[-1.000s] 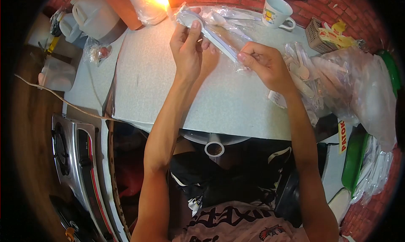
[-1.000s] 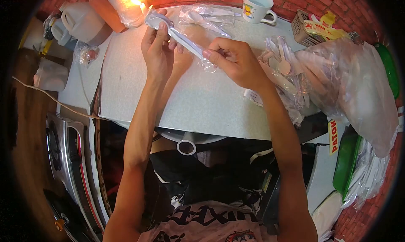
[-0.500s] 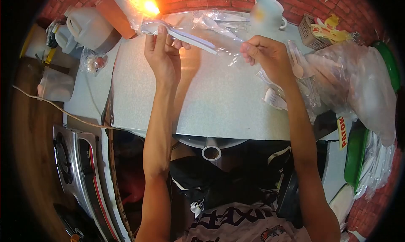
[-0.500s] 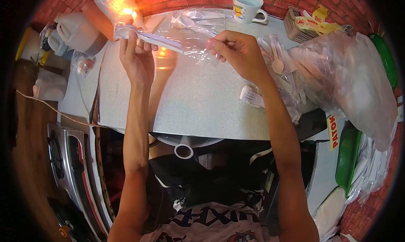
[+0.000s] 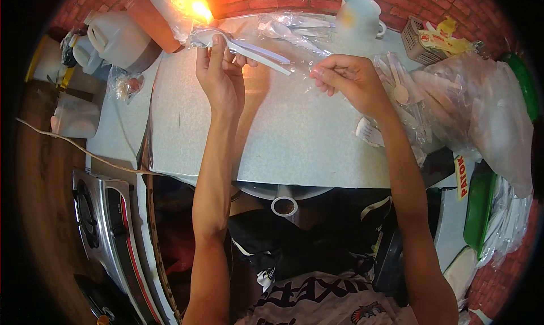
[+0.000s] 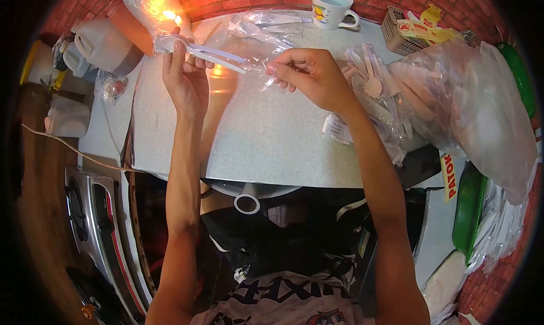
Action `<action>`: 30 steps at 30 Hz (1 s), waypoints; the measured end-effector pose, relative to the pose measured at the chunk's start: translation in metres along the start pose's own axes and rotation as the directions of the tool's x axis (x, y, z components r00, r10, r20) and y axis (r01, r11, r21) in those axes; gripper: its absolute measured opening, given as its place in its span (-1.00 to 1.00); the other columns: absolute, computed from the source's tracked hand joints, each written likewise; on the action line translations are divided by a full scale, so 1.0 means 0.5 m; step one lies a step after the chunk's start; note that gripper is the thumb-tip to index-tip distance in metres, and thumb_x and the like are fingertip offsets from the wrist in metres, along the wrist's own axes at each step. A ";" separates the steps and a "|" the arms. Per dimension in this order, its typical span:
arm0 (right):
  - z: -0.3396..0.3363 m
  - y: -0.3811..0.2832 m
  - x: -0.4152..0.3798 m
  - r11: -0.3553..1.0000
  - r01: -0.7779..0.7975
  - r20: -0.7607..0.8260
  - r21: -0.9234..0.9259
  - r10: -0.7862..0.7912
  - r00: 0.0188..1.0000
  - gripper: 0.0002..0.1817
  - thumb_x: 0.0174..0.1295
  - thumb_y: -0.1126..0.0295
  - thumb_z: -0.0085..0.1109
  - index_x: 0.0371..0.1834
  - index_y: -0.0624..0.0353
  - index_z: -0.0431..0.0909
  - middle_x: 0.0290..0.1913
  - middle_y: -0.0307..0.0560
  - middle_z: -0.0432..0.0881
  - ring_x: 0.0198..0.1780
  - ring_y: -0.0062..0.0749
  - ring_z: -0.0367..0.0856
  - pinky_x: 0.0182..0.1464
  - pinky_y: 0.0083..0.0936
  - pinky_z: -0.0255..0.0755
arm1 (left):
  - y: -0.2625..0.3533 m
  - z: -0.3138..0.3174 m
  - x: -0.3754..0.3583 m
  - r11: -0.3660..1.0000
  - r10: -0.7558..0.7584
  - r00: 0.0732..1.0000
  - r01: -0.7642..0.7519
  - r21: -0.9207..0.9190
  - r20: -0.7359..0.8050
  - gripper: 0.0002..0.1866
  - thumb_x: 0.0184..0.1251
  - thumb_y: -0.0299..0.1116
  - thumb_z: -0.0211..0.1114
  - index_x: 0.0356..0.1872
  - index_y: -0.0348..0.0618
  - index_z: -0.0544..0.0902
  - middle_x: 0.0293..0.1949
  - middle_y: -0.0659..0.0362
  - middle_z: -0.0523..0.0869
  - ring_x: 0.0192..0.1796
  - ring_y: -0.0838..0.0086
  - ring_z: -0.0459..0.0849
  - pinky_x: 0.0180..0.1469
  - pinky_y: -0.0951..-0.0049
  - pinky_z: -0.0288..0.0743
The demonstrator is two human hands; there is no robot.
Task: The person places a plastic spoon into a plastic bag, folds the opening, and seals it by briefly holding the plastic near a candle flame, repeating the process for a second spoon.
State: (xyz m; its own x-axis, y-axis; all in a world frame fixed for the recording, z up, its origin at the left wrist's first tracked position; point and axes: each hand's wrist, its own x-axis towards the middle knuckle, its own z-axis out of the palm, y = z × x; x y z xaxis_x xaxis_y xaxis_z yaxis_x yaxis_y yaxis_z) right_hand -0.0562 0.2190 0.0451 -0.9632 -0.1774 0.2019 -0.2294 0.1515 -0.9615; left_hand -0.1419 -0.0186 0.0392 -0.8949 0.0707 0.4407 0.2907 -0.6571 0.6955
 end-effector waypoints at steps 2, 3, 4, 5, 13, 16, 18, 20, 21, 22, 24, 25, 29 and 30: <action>-0.003 -0.002 0.000 0.998 -0.014 -0.017 0.054 0.015 1.000 -0.75 0.46 0.27 0.32 -0.11 0.28 0.76 -0.33 -0.22 0.73 -0.35 -0.65 0.60 -0.28 -0.63 0.50 | -0.001 -0.001 -0.002 1.000 -0.004 1.000 0.004 0.010 -0.016 -0.61 0.66 -0.30 0.17 0.37 -0.22 0.46 -0.22 0.24 0.64 -0.32 0.60 0.56 -0.26 0.47 0.57; -0.007 -0.001 0.001 0.998 -0.013 -0.018 0.055 0.014 1.000 -0.75 0.46 0.27 0.32 -0.11 0.28 0.76 -0.33 -0.22 0.73 -0.35 -0.65 0.60 -0.28 -0.63 0.50 | -0.001 0.000 -0.002 1.000 -0.008 0.999 0.009 0.020 -0.032 -0.61 0.64 -0.32 0.18 0.35 -0.23 0.47 -0.24 0.24 0.64 -0.31 0.59 0.57 -0.27 0.45 0.57; -0.013 0.001 0.002 0.999 -0.024 -0.040 0.042 0.026 0.999 -0.76 0.47 0.29 0.29 -0.11 0.30 0.75 -0.32 -0.20 0.73 -0.35 -0.62 0.61 -0.28 -0.62 0.50 | 0.000 0.000 -0.002 1.000 -0.007 1.000 0.008 0.020 -0.030 -0.61 0.64 -0.32 0.18 0.35 -0.23 0.47 -0.24 0.24 0.64 -0.31 0.59 0.57 -0.27 0.45 0.57; -0.020 0.003 0.004 0.999 -0.036 -0.062 0.029 0.037 0.997 -0.76 0.49 0.32 0.27 -0.11 0.31 0.73 -0.31 -0.18 0.73 -0.34 -0.59 0.63 -0.28 -0.61 0.51 | 0.003 0.004 -0.003 0.999 -0.037 0.998 0.037 0.016 -0.051 -0.62 0.61 -0.34 0.19 0.33 -0.23 0.48 -0.25 0.23 0.64 -0.31 0.56 0.60 -0.26 0.42 0.60; -0.048 0.001 0.007 0.984 -0.033 -0.349 0.173 0.093 0.932 -0.73 0.45 0.27 0.28 -0.08 0.30 0.72 -0.28 -0.16 0.73 -0.35 -0.58 0.65 -0.37 -0.60 0.54 | -0.017 -0.010 -0.004 0.966 -0.226 0.973 0.230 0.115 -0.043 -0.66 0.54 -0.32 0.16 0.21 -0.24 0.57 -0.27 0.15 0.70 -0.29 0.44 0.70 -0.07 0.27 0.71; -0.054 -0.003 0.007 0.976 -0.021 -0.428 0.216 0.115 0.896 -0.72 0.44 0.26 0.31 -0.06 0.30 0.72 -0.28 -0.17 0.73 -0.34 -0.57 0.66 -0.38 -0.61 0.54 | -0.020 -0.014 -0.002 0.925 -0.352 0.935 0.355 0.135 -0.049 -0.64 0.56 -0.24 0.14 0.18 -0.27 0.61 -0.25 0.11 0.73 -0.26 0.41 0.73 -0.02 0.21 0.71; -0.060 -0.006 0.009 0.974 -0.024 -0.473 0.226 0.131 0.871 -0.71 0.44 0.25 0.31 -0.04 0.30 0.71 -0.26 -0.16 0.72 -0.32 -0.54 0.66 -0.36 -0.59 0.52 | -0.018 -0.007 -0.004 0.853 -0.463 0.884 0.463 0.241 -0.057 -0.60 0.53 -0.21 0.11 0.15 -0.31 0.64 -0.22 0.07 0.74 -0.23 0.35 0.75 0.03 0.18 0.69; -0.067 -0.008 0.010 0.976 -0.004 -0.551 0.218 0.126 0.825 -0.71 0.43 0.25 0.33 -0.02 0.29 0.71 -0.27 -0.18 0.72 -0.32 -0.55 0.66 -0.37 -0.60 0.52 | -0.019 -0.006 -0.010 0.811 -0.534 0.846 0.517 0.273 -0.016 -0.67 0.47 -0.28 0.13 0.02 -0.31 0.69 -0.21 0.02 0.76 -0.26 0.34 0.77 -0.04 0.26 0.70; -0.072 -0.007 0.010 0.976 -0.003 -0.553 0.218 0.126 0.824 -0.71 0.43 0.25 0.33 -0.02 0.29 0.71 -0.27 -0.18 0.72 -0.32 -0.55 0.66 -0.37 -0.60 0.52 | -0.020 -0.007 -0.012 0.765 -0.600 0.800 0.565 0.308 0.021 -0.73 0.42 -0.34 0.15 -0.11 -0.30 0.74 -0.20 -0.02 0.79 -0.30 0.33 0.79 -0.11 0.34 0.70; -0.077 -0.003 0.010 0.978 -0.011 -0.543 0.210 0.126 0.830 -0.70 0.43 0.25 0.32 -0.02 0.30 0.70 -0.27 -0.19 0.72 -0.33 -0.56 0.66 -0.37 -0.61 0.52 | -0.024 -0.019 -0.013 0.764 -0.601 0.799 0.566 0.309 0.023 -0.73 0.42 -0.34 0.15 -0.11 -0.30 0.74 -0.20 -0.02 0.79 -0.30 0.33 0.79 -0.11 0.34 0.70; -0.084 0.002 0.006 0.979 -0.016 -0.536 0.203 0.125 0.835 -0.70 0.44 0.25 0.31 -0.01 0.30 0.70 -0.27 -0.20 0.72 -0.33 -0.57 0.66 -0.37 -0.61 0.52 | -0.023 -0.037 -0.013 0.693 -0.712 0.625 0.550 0.467 0.320 -0.69 0.42 -0.28 0.10 -0.34 -0.28 0.71 -0.27 -0.02 0.75 -0.26 0.24 0.75 -0.05 0.27 0.63; -0.087 0.004 0.003 0.981 -0.064 -0.442 0.182 0.139 0.886 -0.71 0.44 0.25 0.31 -0.03 0.30 0.72 -0.27 -0.18 0.73 -0.35 -0.59 0.66 -0.41 -0.63 0.52 | -0.027 -0.042 -0.016 0.692 -0.713 0.623 0.550 0.468 0.321 -0.69 0.42 -0.28 0.10 -0.34 -0.28 0.71 -0.27 -0.02 0.75 -0.26 0.24 0.75 -0.05 0.27 0.63; -0.071 0.007 -0.001 0.979 -0.204 -0.083 -0.004 0.203 0.976 -0.72 0.44 0.25 0.31 -0.05 0.29 0.74 -0.27 -0.18 0.75 -0.36 -0.66 0.64 -0.44 -0.66 0.51 | -0.038 -0.023 -0.030 0.630 -0.767 0.542 0.533 0.564 0.344 -0.74 0.42 -0.32 0.19 -0.42 -0.27 0.65 -0.44 0.09 0.68 -0.42 0.37 0.63 -0.25 0.36 0.56; -0.063 0.009 0.001 0.977 -0.209 -0.037 -0.035 0.208 0.977 -0.73 0.44 0.25 0.33 -0.06 0.28 0.74 -0.29 -0.22 0.74 -0.34 -0.68 0.63 -0.44 -0.67 0.49 | -0.039 -0.012 -0.034 0.634 -0.750 0.604 0.537 0.556 0.271 -0.80 0.40 -0.36 0.22 -0.36 -0.26 0.68 -0.46 0.12 0.69 -0.41 0.45 0.64 -0.29 0.45 0.53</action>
State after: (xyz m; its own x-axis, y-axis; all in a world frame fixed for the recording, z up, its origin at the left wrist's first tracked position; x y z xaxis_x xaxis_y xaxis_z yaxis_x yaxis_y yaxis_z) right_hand -0.0623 0.2502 0.0469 -0.9944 -0.1060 0.0043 -0.0276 0.2196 -0.9752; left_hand -0.1345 -0.0115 0.0150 -0.6666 0.7384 -0.1014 -0.1081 0.0388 0.9934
